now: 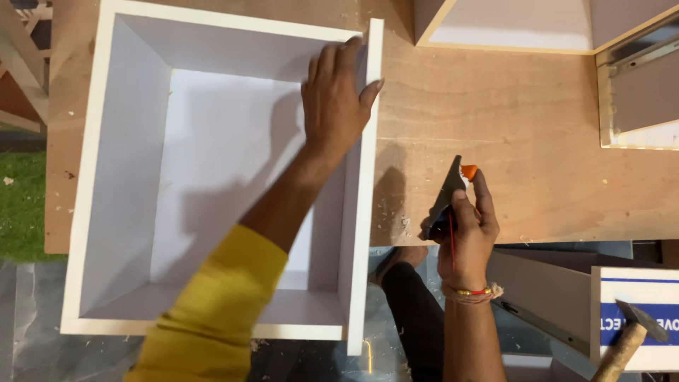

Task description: The person uses a scraper tool to smooth the interior edges of a white wooden box and then aligns a metal rail against a separate white drawer panel.

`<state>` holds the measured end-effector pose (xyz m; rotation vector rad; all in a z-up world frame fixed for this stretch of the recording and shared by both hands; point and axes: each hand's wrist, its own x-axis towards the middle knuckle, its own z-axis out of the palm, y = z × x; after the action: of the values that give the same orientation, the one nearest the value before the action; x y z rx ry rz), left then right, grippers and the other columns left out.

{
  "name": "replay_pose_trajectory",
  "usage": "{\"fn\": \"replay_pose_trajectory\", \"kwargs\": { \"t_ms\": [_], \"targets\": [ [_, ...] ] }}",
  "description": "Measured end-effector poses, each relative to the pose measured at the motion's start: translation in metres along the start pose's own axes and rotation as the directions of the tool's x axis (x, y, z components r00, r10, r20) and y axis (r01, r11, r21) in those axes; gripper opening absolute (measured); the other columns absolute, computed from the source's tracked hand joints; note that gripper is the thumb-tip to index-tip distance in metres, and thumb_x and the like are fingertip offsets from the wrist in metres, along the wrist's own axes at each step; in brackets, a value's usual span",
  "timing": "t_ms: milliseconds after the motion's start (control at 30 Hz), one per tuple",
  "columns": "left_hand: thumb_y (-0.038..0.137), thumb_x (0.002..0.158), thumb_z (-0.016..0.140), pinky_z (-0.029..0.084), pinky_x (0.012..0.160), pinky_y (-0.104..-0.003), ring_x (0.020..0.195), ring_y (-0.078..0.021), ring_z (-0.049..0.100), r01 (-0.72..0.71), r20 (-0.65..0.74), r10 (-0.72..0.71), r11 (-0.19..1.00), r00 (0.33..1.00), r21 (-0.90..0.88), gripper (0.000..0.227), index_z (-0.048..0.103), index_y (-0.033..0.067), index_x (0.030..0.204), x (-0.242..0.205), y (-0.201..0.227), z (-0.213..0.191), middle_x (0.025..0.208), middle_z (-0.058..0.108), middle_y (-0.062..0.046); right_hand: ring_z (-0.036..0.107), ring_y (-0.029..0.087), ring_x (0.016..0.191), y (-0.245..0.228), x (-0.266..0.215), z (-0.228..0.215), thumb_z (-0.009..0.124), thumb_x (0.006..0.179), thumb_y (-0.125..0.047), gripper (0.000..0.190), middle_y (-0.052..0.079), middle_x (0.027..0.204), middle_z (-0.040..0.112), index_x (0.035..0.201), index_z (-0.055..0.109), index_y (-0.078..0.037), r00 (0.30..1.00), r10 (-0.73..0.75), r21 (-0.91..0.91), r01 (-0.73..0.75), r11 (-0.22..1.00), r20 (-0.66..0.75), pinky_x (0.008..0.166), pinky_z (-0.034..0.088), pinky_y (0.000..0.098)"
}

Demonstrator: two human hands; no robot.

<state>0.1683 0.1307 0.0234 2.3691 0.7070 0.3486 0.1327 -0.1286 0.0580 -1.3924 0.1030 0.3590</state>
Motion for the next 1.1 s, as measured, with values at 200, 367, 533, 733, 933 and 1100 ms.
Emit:
{"fn": "replay_pose_trajectory", "kwargs": {
  "t_ms": [200,367,533,733,933,1100],
  "targets": [
    [0.048,0.104,0.052,0.009,0.117,-0.074,0.149,-0.0351,0.028,-0.126,0.234,0.083,0.977,0.969,0.175,0.063,0.034,0.0165,0.155,0.082,0.007,-0.009,0.16,0.035,-0.007,0.065,0.015,0.055,0.004,0.005,0.002,0.054,0.104,-0.013,0.058,0.005,0.079,0.067,0.159,0.04,-0.005,1.0,0.002,0.002,-0.002,1.0,-0.019,0.046,0.058,0.0332],
    [0.047,0.104,0.048,0.006,0.124,-0.072,0.153,-0.0292,0.028,-0.02,0.325,-0.067,0.966,0.943,0.258,0.064,0.029,0.0228,0.16,0.083,0.025,-0.018,0.161,0.034,-0.005,0.065,0.016,0.054,-0.001,0.008,0.001,0.053,0.103,-0.013,0.058,0.006,0.076,0.066,0.159,0.04,-0.006,0.999,0.038,0.055,-0.036,0.998,-0.031,0.045,0.058,0.0339],
    [0.048,0.107,0.041,0.003,0.119,-0.073,0.156,-0.0335,0.007,-0.3,0.325,0.194,0.9,0.926,0.316,0.07,0.018,0.0114,0.162,0.021,0.012,-0.019,0.171,0.011,-0.008,0.065,0.017,0.054,-0.003,0.01,-0.007,0.053,0.104,-0.014,0.058,0.006,0.075,0.065,0.159,0.04,-0.007,0.999,0.042,0.087,-0.04,0.995,-0.017,0.045,0.057,0.0344],
    [0.051,0.107,0.032,0.003,0.121,-0.07,0.157,-0.0316,0.003,-0.496,0.457,0.314,0.79,0.832,0.359,0.07,0.013,0.0137,0.163,-0.094,-0.005,-0.038,0.171,0.004,-0.005,0.065,0.018,0.054,-0.002,0.009,-0.013,0.054,0.103,-0.014,0.058,0.007,0.077,0.066,0.159,0.041,-0.008,0.998,0.059,0.093,-0.056,0.994,-0.031,0.045,0.057,0.0356],
    [0.052,0.097,0.056,0.006,0.118,-0.069,0.155,-0.0351,0.002,-0.247,0.498,0.151,0.96,0.854,0.132,0.084,0.01,0.0211,0.16,-0.175,0.007,-0.059,0.17,0.003,-0.011,0.066,0.017,0.055,-0.001,0.009,-0.012,0.054,0.103,-0.015,0.058,0.007,0.081,0.068,0.16,0.041,-0.008,0.998,0.07,0.115,-0.07,0.991,0.005,0.046,0.059,0.0361],
    [0.035,0.094,0.065,0.018,0.128,-0.057,0.162,-0.0317,0.008,0.234,0.596,0.136,0.834,0.791,-0.5,0.094,0.004,0.0314,0.166,-0.189,0.004,-0.068,0.177,0.007,-0.008,0.067,0.019,0.055,0.001,0.006,-0.01,0.054,0.105,-0.015,0.059,0.008,0.08,0.068,0.161,0.038,-0.007,0.998,0.053,0.114,-0.057,0.992,0.037,0.046,0.058,0.0359]
  ]
}}
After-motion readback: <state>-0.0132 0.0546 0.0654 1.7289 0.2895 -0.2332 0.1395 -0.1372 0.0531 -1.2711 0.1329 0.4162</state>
